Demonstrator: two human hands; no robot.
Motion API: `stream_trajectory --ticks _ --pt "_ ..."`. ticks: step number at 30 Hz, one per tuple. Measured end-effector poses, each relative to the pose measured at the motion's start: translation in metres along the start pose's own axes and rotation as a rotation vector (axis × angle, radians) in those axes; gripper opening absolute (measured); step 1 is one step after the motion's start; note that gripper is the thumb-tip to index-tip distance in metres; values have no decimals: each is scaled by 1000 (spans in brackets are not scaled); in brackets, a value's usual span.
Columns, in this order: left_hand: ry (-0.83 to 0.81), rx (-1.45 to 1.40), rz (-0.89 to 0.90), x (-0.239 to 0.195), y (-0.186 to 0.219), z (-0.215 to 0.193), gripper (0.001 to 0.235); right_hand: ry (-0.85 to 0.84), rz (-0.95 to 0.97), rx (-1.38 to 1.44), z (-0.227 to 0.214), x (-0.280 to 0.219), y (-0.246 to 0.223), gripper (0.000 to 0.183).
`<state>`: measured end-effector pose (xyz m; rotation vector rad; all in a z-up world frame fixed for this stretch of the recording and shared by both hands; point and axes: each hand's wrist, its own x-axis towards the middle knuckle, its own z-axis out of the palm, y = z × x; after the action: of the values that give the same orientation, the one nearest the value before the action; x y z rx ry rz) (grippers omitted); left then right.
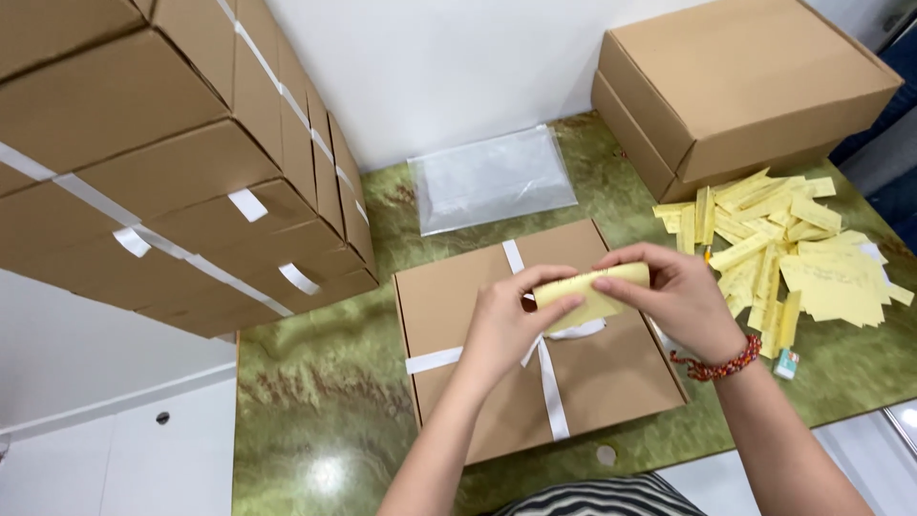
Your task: The person wraps a white ribbon around a cardboard box, ties it into a bow, and then attaches a yellow sticky note to the top. They write on the note with a pencil.
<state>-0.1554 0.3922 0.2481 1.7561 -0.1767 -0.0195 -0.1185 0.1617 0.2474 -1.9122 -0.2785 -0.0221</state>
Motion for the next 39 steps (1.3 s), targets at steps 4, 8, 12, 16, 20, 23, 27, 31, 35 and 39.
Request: stream_trajectory --ticks 4,8,12,16,20,23,27,31,35,39 --pt "42 -94 -110 -1 -7 0 30 -13 16 62 -2 -4 -7 26" --pt "39 -88 -131 1 -10 -1 28 -24 20 131 -3 -2 -3 29" --pt "2 -120 -209 -1 -1 0 27 -30 46 109 -6 -10 -9 29" --pt "-34 -212 -273 -3 11 -2 31 -37 101 154 -9 -13 -2 27" --pt "-87 -307 -323 -3 7 -2 34 -51 148 169 -8 -13 -3 27" --pt "-107 -307 -327 -2 7 -3 34 -64 164 164 -10 -12 0 27" --pt "-112 -270 -324 -1 -2 -2 34 -93 189 154 -12 -13 3 28" --pt "-112 -244 -325 -4 1 0 30 -123 220 28 -12 -13 -5 19" --pt "-150 -201 -392 -4 4 -2 21 -174 239 -160 -11 -13 -9 11" --pt "-213 -242 -369 -5 -2 0 22 -237 241 -134 -12 -13 -12 14"
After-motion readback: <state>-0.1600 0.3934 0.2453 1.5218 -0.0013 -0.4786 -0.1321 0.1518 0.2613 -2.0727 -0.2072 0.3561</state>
